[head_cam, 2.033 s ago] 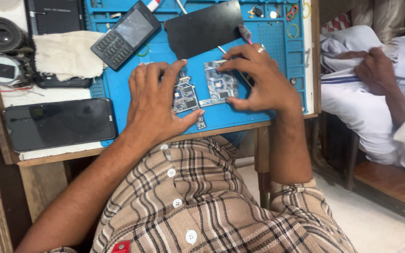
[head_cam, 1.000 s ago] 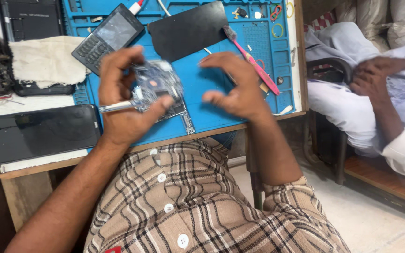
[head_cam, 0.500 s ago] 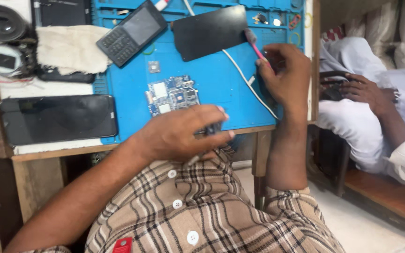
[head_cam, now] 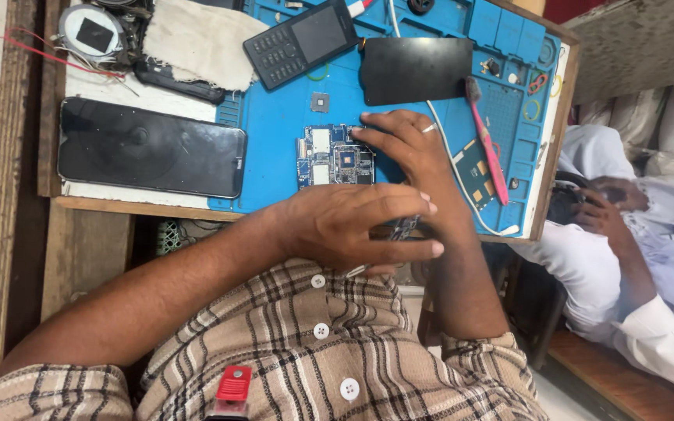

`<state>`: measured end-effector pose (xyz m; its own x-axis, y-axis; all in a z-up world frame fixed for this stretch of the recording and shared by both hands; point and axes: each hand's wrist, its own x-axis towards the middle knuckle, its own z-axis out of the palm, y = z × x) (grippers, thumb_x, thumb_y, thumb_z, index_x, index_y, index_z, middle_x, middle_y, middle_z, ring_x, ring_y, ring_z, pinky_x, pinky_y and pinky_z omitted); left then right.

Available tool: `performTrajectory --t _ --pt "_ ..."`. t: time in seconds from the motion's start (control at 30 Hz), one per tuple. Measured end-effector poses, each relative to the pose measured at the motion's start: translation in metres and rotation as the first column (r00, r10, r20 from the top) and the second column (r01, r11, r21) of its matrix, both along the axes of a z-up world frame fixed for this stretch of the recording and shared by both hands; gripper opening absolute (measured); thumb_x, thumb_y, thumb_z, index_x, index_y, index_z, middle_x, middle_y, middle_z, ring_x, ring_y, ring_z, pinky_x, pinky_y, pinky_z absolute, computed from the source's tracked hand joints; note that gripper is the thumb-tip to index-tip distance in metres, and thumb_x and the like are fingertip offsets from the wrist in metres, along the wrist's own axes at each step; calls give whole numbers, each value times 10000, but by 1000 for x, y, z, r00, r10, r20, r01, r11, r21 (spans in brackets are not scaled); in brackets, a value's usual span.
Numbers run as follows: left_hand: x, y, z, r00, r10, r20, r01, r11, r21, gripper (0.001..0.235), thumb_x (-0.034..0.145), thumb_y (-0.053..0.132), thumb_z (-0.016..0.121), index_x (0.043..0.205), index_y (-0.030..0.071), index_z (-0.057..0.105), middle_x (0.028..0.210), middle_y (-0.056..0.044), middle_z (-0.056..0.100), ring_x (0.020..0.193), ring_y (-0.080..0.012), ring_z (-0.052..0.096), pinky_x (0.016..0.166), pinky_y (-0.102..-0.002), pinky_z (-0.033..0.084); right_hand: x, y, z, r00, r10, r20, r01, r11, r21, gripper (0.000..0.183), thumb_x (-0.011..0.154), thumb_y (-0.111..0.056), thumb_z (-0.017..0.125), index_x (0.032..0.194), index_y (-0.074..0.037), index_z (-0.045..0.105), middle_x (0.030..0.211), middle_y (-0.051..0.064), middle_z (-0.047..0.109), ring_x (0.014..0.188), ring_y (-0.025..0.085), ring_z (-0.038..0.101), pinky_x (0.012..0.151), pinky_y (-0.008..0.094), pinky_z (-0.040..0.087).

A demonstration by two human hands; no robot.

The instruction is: The person cleans a small circuit board with a toothbrush, then uses a screwdriver to manipulate components on the board. The person handles the board and tools directly on a blue workbench.

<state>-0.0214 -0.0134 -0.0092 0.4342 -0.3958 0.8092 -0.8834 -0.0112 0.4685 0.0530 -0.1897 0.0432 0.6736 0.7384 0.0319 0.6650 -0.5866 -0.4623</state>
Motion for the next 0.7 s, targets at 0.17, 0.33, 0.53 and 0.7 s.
performTrajectory --t 0.17,0.33,0.53,0.7 --pt "4 4 4 995 70 -68 -67 997 34 725 896 323 880 1487 219 474 1403 -159 478 1338 -346 587 1058 -389 596 1 -8 -1 998 16 54 -17 1000 20 564 842 -356 686 1352 -117 683 1404 78 637 1280 329 557 1122 455 426" --pt "4 8 5 986 106 -129 -103 994 31 690 952 370 859 1492 210 460 1413 -166 488 1342 -347 587 1096 -435 581 12 -33 6 998 -13 69 7 996 91 638 763 -372 797 1323 -89 682 1388 114 642 1269 335 573 1107 458 439" --pt "14 10 16 936 252 -246 -236 967 91 686 878 351 880 1424 108 543 1406 -200 494 1309 -381 570 1067 -452 560 28 -92 7 922 -304 240 252 941 226 435 885 -163 879 1264 -46 698 1234 135 704 1128 285 690 967 368 550" --pt "18 8 15 834 297 -465 -277 954 113 659 850 292 900 1381 45 599 1447 -212 430 1303 -338 572 1085 -431 570 50 -170 -10 767 -634 102 576 749 327 221 969 -43 792 1185 -43 747 962 38 749 822 86 673 704 219 507"
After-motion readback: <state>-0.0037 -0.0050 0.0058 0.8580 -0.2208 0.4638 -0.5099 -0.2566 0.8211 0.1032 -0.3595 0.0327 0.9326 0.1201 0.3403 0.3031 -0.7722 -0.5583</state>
